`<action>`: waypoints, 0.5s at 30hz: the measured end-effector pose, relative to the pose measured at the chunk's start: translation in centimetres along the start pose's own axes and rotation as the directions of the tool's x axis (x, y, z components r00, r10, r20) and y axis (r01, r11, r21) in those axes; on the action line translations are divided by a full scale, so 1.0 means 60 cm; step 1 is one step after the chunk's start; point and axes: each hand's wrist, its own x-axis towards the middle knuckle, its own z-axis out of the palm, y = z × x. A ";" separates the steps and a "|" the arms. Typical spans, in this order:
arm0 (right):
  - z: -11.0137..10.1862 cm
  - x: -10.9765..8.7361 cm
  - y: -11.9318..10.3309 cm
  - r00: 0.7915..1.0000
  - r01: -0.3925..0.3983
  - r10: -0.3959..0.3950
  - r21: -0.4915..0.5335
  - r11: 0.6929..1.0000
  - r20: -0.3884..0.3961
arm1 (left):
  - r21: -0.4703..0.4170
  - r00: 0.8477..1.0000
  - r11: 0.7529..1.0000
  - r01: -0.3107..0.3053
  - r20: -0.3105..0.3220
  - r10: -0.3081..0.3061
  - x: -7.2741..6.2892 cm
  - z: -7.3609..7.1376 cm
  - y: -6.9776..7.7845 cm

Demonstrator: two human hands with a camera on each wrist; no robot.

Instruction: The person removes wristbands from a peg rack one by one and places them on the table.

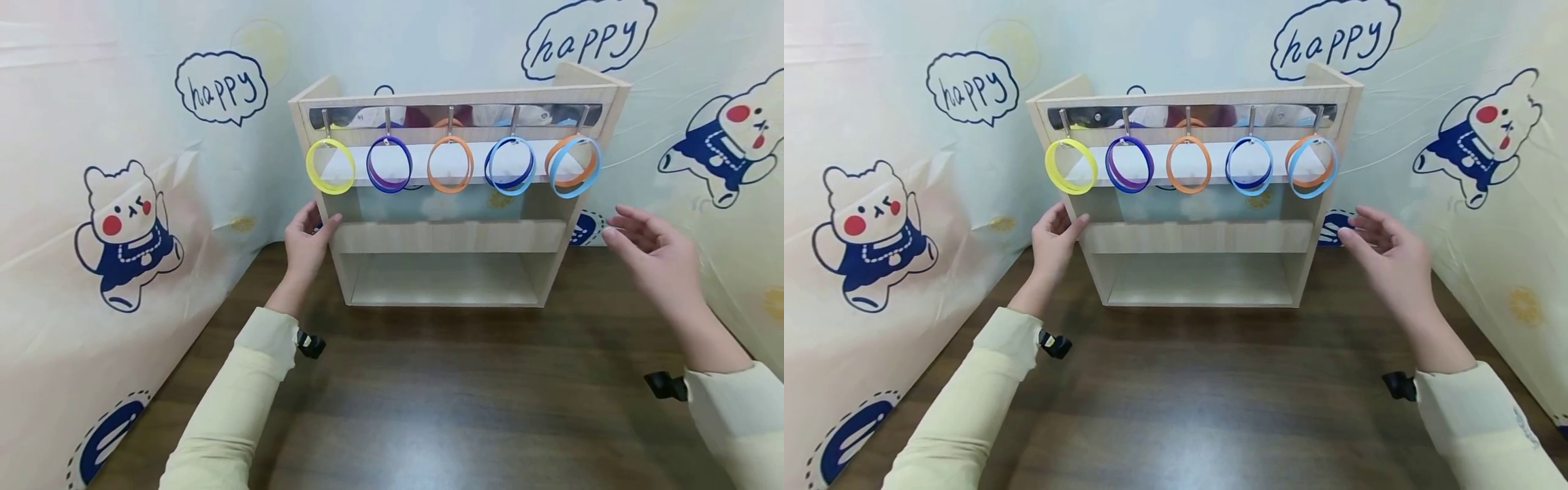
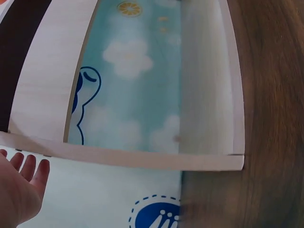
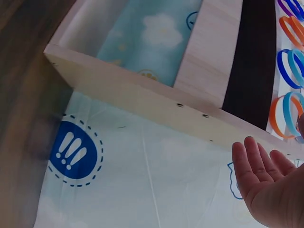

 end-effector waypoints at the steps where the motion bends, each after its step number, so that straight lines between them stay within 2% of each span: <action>1: 0.000 0.003 -0.003 1.000 -0.017 0.017 0.025 1.000 0.001 | -0.003 1.000 1.000 -0.005 -0.016 0.005 0.003 0.002 -0.008; 4: 0.000 0.014 -0.011 0.997 -0.073 0.072 0.107 0.992 0.012 | -0.005 0.998 0.999 -0.035 -0.060 0.034 0.010 0.008 -0.029; 7: -0.001 0.026 -0.020 0.992 -0.126 0.122 0.186 0.974 0.033 | -0.018 0.994 0.998 -0.068 -0.090 0.066 0.011 0.013 -0.036; 11: 0.004 0.040 -0.030 0.985 -0.173 0.156 0.393 0.903 0.076 | -0.040 0.993 0.997 -0.071 -0.094 0.067 -0.001 0.016 -0.011; 14: 0.009 0.047 -0.035 0.982 -0.188 0.158 0.552 0.813 0.103 | -0.049 0.995 0.997 -0.055 -0.084 0.051 -0.011 0.017 0.010; 15: 0.010 0.049 -0.036 0.981 -0.193 0.160 0.573 0.797 0.108 | -0.052 0.995 0.997 -0.057 -0.084 0.053 -0.011 0.018 0.010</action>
